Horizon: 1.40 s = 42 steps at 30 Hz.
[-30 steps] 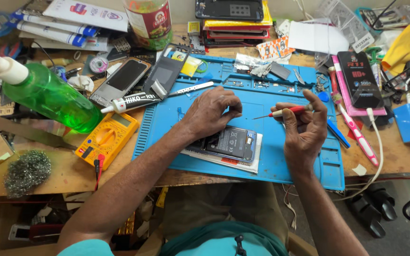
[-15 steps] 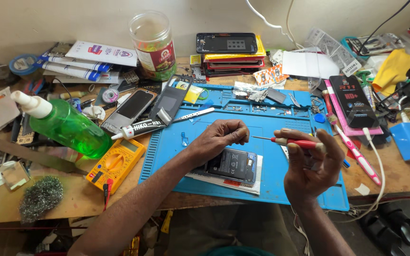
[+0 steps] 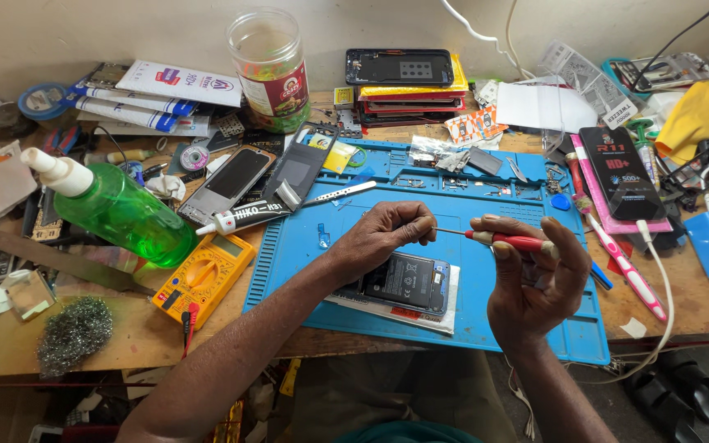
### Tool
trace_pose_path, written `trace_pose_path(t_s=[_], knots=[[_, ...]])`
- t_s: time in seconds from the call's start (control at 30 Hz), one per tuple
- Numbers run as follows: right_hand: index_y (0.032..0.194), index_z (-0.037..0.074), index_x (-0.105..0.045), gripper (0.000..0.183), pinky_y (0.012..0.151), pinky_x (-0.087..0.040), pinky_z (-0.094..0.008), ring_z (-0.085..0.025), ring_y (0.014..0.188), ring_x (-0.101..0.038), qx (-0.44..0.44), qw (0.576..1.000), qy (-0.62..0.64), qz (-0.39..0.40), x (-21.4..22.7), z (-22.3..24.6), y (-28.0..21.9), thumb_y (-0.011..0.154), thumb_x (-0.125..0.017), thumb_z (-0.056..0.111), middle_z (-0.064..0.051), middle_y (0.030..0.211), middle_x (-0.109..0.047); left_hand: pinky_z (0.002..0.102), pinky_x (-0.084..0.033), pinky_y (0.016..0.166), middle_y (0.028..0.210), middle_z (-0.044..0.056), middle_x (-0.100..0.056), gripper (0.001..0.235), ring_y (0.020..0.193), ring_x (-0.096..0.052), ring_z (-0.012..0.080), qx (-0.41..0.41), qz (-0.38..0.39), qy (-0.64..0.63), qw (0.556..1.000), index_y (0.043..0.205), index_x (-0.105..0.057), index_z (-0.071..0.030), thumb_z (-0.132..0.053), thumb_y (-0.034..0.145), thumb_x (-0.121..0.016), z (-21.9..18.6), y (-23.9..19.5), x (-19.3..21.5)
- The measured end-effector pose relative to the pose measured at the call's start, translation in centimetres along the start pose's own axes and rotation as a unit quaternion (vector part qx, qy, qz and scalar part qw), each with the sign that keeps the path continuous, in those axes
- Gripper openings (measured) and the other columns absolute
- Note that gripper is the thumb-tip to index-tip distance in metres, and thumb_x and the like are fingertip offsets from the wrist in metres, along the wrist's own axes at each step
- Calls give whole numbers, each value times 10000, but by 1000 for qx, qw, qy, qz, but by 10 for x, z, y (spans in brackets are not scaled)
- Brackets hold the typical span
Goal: The person disassembles a smartphone on a blue work mat, using a screwdriver and tweezers to remove screws and internal components. They lift the motherboard, disconnect ribbon cables, and reposition parts while working on the device.
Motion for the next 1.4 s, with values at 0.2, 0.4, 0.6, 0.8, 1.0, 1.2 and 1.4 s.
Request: trace_pose_path(t_s=[0.2,0.4,0.6,0.8,1.0,1.2,1.4], knots=[[1487,143,-328,418,960,-669,-397,-304,1079,-757,-5,1000,1,1,0,-1,-3,1162,-579,65,-249,1163,-708,314,-534,886,881,-4,-661,278,900,-614,106,11,-9,6,1000,960,-670,-97,-331,1068,-568,1,-1,1],[1478,141,-329,412,945,-671,-388,-301,1062,-762,-4,1000,-9,-8,1,0,-2,1159,-585,82,-247,1155,-713,316,-533,907,894,-3,-648,283,921,-611,107,2,-5,3,1000,957,-664,-91,-327,1079,-568,-3,-1,-1],[1488,144,-345,410,934,-666,-373,-292,1031,-767,-8,1000,2,-21,1,-2,-5,1177,-607,90,-246,1157,-718,298,-515,898,917,-7,-644,265,927,-589,100,1,-3,-5,1000,970,-660,-72,-297,1082,-573,-2,2,1],[1477,138,-378,416,931,-682,-389,-290,1042,-760,-18,999,13,-25,4,-8,-9,1171,-649,63,-231,1146,-701,302,-531,894,906,3,-654,264,915,-602,102,-7,-2,10,1000,968,-675,-58,-275,1081,-576,2,1,-1],[1464,134,-388,428,927,-689,-387,-289,1050,-753,-23,999,2,-29,7,-14,-7,1160,-675,42,-229,1169,-680,309,-548,894,911,12,-688,242,925,-623,102,-8,-27,47,999,980,-693,-56,-262,1062,-596,2,1,-1],[1500,149,-349,435,969,-675,-385,-292,1095,-764,-53,998,36,-15,10,-19,-14,1206,-661,78,-235,1244,-704,318,-563,902,937,25,-718,239,935,-652,104,-2,-33,38,999,1011,-711,-53,-276,1043,-630,9,1,1],[1508,131,-346,474,962,-670,-399,-283,1036,-763,-72,996,39,-46,13,-24,-14,1178,-684,95,-230,1169,-715,326,-594,894,944,42,-740,270,942,-696,123,-1,-27,60,998,1029,-742,-36,-296,1017,-671,5,3,-1]])
Point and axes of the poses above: each hand's wrist, its own y-axis towards the middle knuckle, its own x-axis out of the back of the hand, z = x × y, the point moved 5 cm from there along y, towards the middle knuckle
